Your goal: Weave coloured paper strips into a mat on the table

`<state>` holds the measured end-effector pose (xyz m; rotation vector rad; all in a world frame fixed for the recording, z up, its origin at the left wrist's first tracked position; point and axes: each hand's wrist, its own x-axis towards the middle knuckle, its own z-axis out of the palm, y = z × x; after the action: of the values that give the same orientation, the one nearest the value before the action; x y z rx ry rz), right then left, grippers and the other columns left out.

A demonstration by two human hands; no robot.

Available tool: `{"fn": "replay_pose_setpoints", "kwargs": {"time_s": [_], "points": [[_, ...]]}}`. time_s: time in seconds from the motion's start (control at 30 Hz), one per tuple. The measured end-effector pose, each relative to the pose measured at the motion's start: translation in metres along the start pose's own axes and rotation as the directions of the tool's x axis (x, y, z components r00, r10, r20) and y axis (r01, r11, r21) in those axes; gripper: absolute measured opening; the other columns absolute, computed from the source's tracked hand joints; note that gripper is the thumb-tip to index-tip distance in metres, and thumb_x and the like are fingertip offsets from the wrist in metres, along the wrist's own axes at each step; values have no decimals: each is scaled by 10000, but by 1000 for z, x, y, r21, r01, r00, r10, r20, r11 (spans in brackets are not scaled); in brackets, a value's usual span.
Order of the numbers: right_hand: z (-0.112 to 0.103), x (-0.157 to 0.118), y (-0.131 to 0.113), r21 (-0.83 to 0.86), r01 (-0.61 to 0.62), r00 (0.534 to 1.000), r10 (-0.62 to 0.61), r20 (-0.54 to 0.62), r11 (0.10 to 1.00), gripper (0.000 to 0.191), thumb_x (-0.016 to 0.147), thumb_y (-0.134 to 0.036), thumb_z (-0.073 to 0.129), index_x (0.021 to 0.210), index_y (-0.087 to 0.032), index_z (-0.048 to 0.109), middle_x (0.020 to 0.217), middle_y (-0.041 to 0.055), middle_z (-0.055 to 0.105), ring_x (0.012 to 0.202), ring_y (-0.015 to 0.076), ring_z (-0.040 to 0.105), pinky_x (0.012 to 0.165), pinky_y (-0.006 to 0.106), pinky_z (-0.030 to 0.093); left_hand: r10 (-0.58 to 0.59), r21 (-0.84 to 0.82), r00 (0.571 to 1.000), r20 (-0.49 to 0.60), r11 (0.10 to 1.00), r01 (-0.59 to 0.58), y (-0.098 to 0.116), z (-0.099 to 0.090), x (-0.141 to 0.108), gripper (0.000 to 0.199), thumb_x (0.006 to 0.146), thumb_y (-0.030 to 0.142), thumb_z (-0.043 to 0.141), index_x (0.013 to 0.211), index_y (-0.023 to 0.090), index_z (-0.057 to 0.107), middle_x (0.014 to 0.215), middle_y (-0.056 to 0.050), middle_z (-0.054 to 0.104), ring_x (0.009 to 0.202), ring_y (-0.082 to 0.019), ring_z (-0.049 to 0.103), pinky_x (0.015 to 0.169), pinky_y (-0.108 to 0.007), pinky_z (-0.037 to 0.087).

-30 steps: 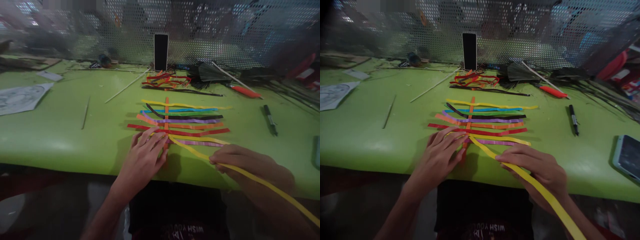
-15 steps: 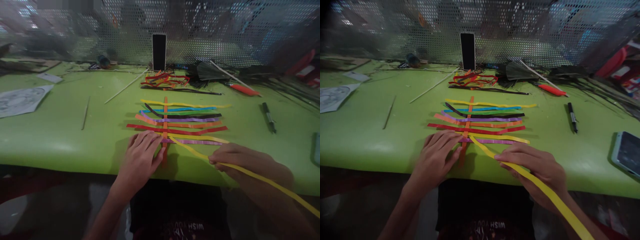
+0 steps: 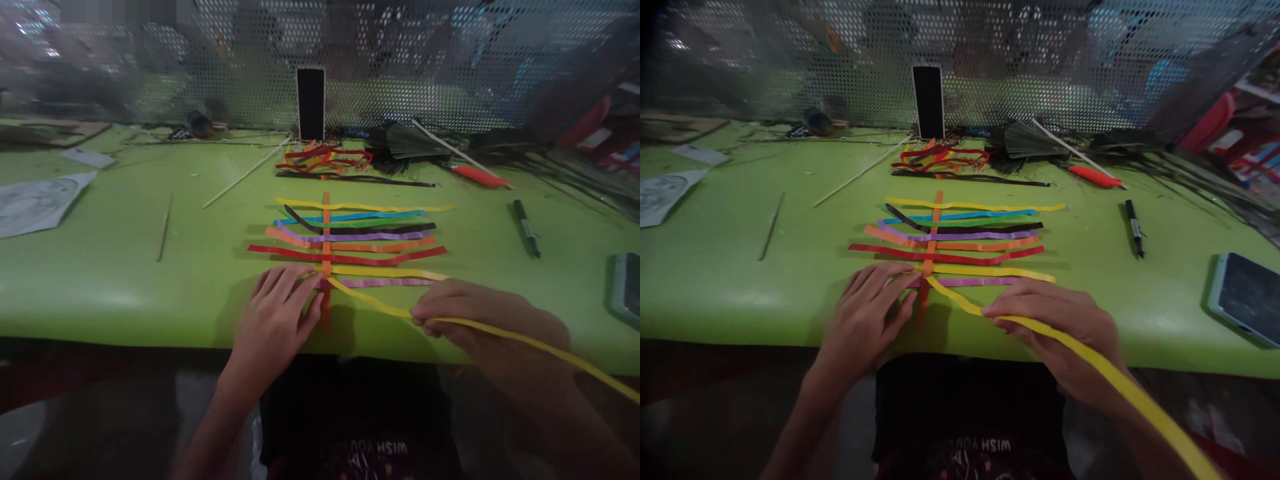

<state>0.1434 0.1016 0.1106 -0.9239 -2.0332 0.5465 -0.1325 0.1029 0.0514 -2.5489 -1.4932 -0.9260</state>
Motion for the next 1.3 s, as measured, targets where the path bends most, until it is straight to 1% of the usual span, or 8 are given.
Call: {"fn": "replay_pose_setpoints", "kwargs": {"time_s": [0.27, 0.37, 0.5, 0.7, 0.8, 0.93, 1.13, 1.3], "points": [[-7, 4, 4, -110, 31, 998, -26, 53, 993, 234, 934, -166, 682, 1073, -340, 756, 953, -13, 773, 790, 164, 736, 720, 255, 607, -22, -24, 1000, 14, 999, 22, -1, 1, 1, 233, 1039, 208, 505, 1215, 136, 640, 1194, -119, 678, 1112, -301, 589, 958, -490, 498], [-6, 1, 0, -91, 51, 994, -42, 97, 995, 213, 960, -186, 650, 1091, -323, 748, 939, 5, 760, 778, 150, 727, 702, 239, 590, -21, -36, 1000, 15, 999, 21, 0, 1, 1, 235, 1036, 207, 504, 1213, 137, 641, 1195, -120, 676, 1116, -301, 590, 960, -491, 503], [-1, -6, -3, -45, 56, 981, -46, 189, 997, 182, 1010, -275, 597, 1136, -288, 728, 924, 32, 740, 773, 142, 714, 673, 239, 567, -30, -54, 999, 31, 998, 32, 0, 0, 1, 228, 1030, 197, 513, 1210, 146, 643, 1210, -115, 669, 1130, -294, 589, 972, -493, 504], [10, -16, -2, -62, 64, 978, -50, 205, 996, 213, 1023, -219, 547, 1132, -294, 714, 897, 26, 736, 744, 130, 703, 649, 230, 553, 39, -89, 997, -62, 995, -44, 0, -2, 11, 197, 1002, 131, 547, 1156, 133, 670, 1168, -109, 680, 1168, -280, 578, 1035, -473, 487], [14, -19, 0, -68, 70, 976, -54, 212, 995, 208, 1020, -215, 550, 1139, -282, 707, 904, 39, 737, 754, 145, 702, 645, 245, 556, 85, -69, 996, 17, 994, -84, 0, 0, 24, 234, 1003, 148, 549, 1203, 109, 664, 1212, -125, 668, 1219, -297, 557, 1061, -482, 477], [19, -18, -2, -51, 85, 975, -72, 211, 995, 245, 995, -133, 551, 1134, -270, 699, 889, 21, 732, 759, 129, 692, 658, 232, 547, 85, 15, 983, 162, 996, -88, -2, 4, 35, 271, 1001, 186, 572, 1247, 99, 643, 1259, -136, 655, 1249, -333, 543, 1024, -523, 488], [27, -20, -1, 2, 93, 970, -91, 227, 996, 243, 1002, -110, 534, 1136, -242, 689, 915, 30, 722, 791, 122, 676, 672, 225, 533, 68, 15, 980, 187, 997, -72, -4, 6, 34, 267, 1016, 210, 558, 1249, 100, 630, 1261, -129, 649, 1245, -304, 546, 1049, -495, 466], [32, -27, 5, -88, 136, 970, -115, 213, 987, 226, 1012, -131, 520, 1145, -231, 672, 908, 37, 716, 784, 144, 663, 676, 255, 534, 61, 1, 977, 203, 998, -62, -5, 6, 32, 269, 1021, 225, 557, 1260, 120, 618, 1254, -123, 653, 1229, -299, 557, 1034, -476, 466]]}}
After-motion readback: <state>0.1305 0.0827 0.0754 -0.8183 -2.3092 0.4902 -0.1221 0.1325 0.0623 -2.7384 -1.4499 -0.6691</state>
